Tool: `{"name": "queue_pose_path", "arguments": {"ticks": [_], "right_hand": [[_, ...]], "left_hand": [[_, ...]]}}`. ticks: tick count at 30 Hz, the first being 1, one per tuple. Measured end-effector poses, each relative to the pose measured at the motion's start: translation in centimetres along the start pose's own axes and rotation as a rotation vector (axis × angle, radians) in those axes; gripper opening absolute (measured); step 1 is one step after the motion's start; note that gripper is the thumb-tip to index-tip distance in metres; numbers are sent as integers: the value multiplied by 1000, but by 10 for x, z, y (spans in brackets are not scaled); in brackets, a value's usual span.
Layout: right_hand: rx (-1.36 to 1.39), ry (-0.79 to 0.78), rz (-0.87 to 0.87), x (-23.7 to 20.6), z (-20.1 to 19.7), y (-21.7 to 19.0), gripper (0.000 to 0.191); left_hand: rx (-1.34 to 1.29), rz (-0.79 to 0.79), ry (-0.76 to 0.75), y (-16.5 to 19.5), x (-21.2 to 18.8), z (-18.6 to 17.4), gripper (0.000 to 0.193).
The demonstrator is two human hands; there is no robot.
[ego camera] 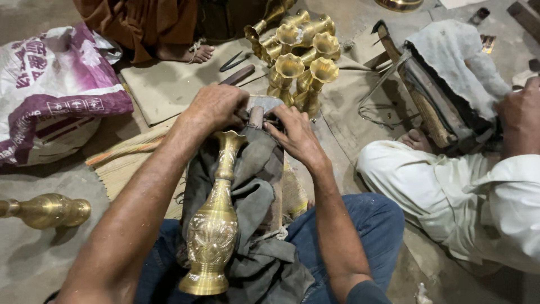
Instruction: The person sits cross-legged on the floor with a brass vase secured by a rope on a cloth-covered lap board. They carve decorative patterns into the vase using a chisel held against the surface and strike the chisel with a wooden mallet, repositioning the vase and chisel to work different areas of the design.
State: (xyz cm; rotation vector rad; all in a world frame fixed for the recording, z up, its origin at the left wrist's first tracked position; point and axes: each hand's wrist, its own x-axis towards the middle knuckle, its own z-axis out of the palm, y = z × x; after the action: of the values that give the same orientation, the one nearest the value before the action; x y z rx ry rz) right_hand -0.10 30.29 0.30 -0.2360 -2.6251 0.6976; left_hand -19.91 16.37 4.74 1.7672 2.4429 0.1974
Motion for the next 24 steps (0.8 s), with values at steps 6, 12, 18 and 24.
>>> {"name": "queue_pose_path", "arguments": {"ticks": [6, 12, 18, 24], "right_hand": [[-12, 47, -61, 0, 3, 0, 26], [-4, 37, -47, 1, 5, 0, 27], [9, 11, 19, 1, 3, -4, 23], [-1, 33, 1, 0, 3, -6, 26]], "left_hand": [[15, -60, -131, 0, 5, 4, 29], [-54, -15, -145, -3, 10, 5, 35], [99, 48, 9, -5, 7, 9, 30], [-117, -48, -91, -2, 5, 7, 24]]}}
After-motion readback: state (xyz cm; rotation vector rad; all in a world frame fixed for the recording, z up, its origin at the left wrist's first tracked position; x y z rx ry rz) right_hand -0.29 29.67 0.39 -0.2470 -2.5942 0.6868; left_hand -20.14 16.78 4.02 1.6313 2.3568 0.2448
